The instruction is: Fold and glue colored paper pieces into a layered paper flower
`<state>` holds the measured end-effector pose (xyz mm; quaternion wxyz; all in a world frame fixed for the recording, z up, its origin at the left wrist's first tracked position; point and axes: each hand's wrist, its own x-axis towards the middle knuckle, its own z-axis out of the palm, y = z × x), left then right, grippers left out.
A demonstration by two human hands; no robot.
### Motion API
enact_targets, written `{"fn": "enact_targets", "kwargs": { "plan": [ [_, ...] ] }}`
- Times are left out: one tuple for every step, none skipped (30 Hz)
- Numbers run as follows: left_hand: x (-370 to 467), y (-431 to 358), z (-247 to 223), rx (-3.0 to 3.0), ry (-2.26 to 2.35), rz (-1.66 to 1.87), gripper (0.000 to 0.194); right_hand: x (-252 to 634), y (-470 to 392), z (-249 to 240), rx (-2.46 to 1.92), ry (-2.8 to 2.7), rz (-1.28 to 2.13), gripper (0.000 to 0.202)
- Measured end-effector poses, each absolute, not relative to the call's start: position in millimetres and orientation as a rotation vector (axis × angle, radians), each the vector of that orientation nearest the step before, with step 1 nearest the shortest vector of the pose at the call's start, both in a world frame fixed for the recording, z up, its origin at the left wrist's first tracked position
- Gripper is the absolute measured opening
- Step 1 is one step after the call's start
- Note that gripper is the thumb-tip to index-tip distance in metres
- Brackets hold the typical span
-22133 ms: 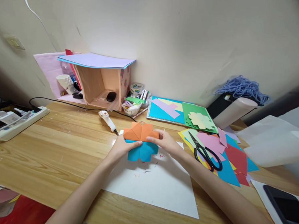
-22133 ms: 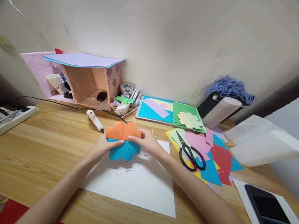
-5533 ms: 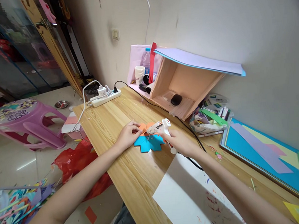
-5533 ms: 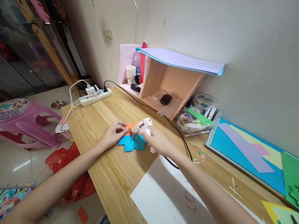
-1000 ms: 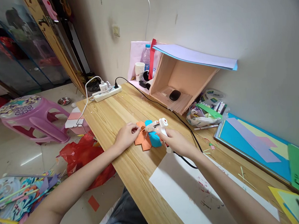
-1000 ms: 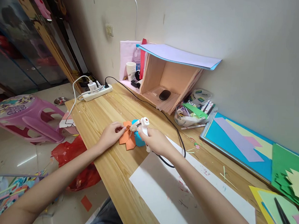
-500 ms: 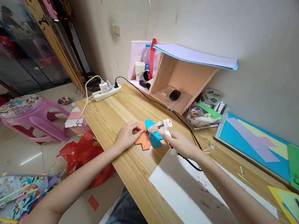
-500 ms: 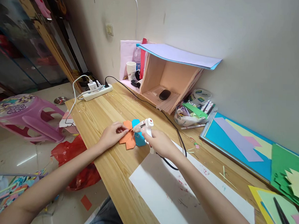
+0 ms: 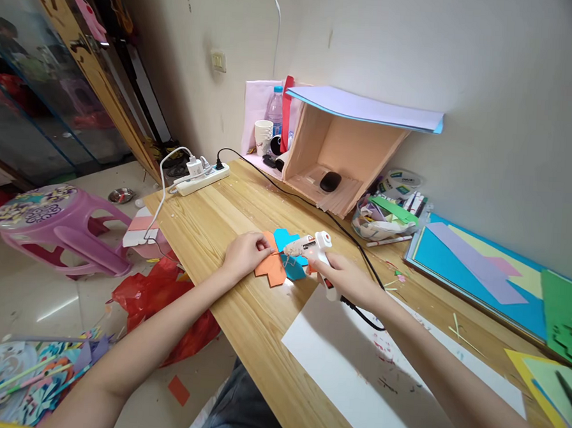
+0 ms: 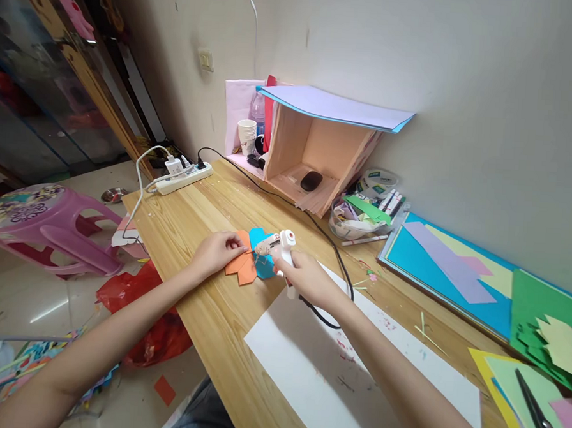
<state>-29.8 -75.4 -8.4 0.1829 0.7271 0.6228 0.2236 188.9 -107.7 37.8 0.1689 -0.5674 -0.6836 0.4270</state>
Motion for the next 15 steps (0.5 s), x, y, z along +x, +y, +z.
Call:
{"fn": "enact_targets", "kwargs": {
  "plan": [
    [-30, -73, -8, 2.036, 1.759, 0.611, 0.020, 191, -109, 37, -1.610, -1.919, 1.231, 0.048],
    [-30, -71, -7, 2.019, 1.757, 0.593, 0.020, 193, -110, 36, -1.614, -1.890, 1.243, 0.048],
    [-30, -70, -7, 2.002, 1.756, 0.580, 0.019, 195, -112, 35, -1.621, -1.855, 1.255, 0.048],
    [-30, -68, -8, 1.988, 1.757, 0.570, 0.019, 197, -113, 34, -1.625, -1.816, 1.269, 0.047],
    [-30, -68, -8, 1.978, 1.759, 0.562, 0.019, 200, -115, 33, -1.623, -1.771, 1.293, 0.047],
    [-29, -67, -8, 1.971, 1.764, 0.557, 0.019, 202, -116, 31, -1.610, -1.722, 1.320, 0.046],
    [-29, -67, -9, 1.967, 1.775, 0.553, 0.019, 204, -117, 29, -1.578, -1.674, 1.352, 0.045],
    [-28, -67, -9, 1.968, 1.789, 0.551, 0.019, 206, -117, 27, -1.535, -1.629, 1.385, 0.045],
    [-28, -67, -9, 1.972, 1.798, 0.550, 0.020, 209, -117, 24, -1.488, -1.587, 1.419, 0.045],
    [-28, -67, -9, 1.980, 1.803, 0.550, 0.021, 211, -117, 20, -1.440, -1.548, 1.452, 0.044],
    [-28, -66, -9, 1.987, 1.802, 0.551, 0.023, 213, -116, 17, -1.392, -1.514, 1.479, 0.044],
    [-29, -65, -8, 1.992, 1.798, 0.552, 0.025, 215, -116, 13, -1.351, -1.484, 1.501, 0.044],
    [-31, -63, -8, 1.999, 1.793, 0.560, 0.025, 217, -115, 10, -1.321, -1.454, 1.515, 0.044],
    [-33, -60, -7, 2.017, 1.783, 0.580, 0.024, 219, -114, 7, -1.299, -1.424, 1.520, 0.045],
    [-35, -57, -6, 2.048, 1.764, 0.606, 0.023, 220, -113, 5, -1.281, -1.392, 1.514, 0.045]
  ]
}}
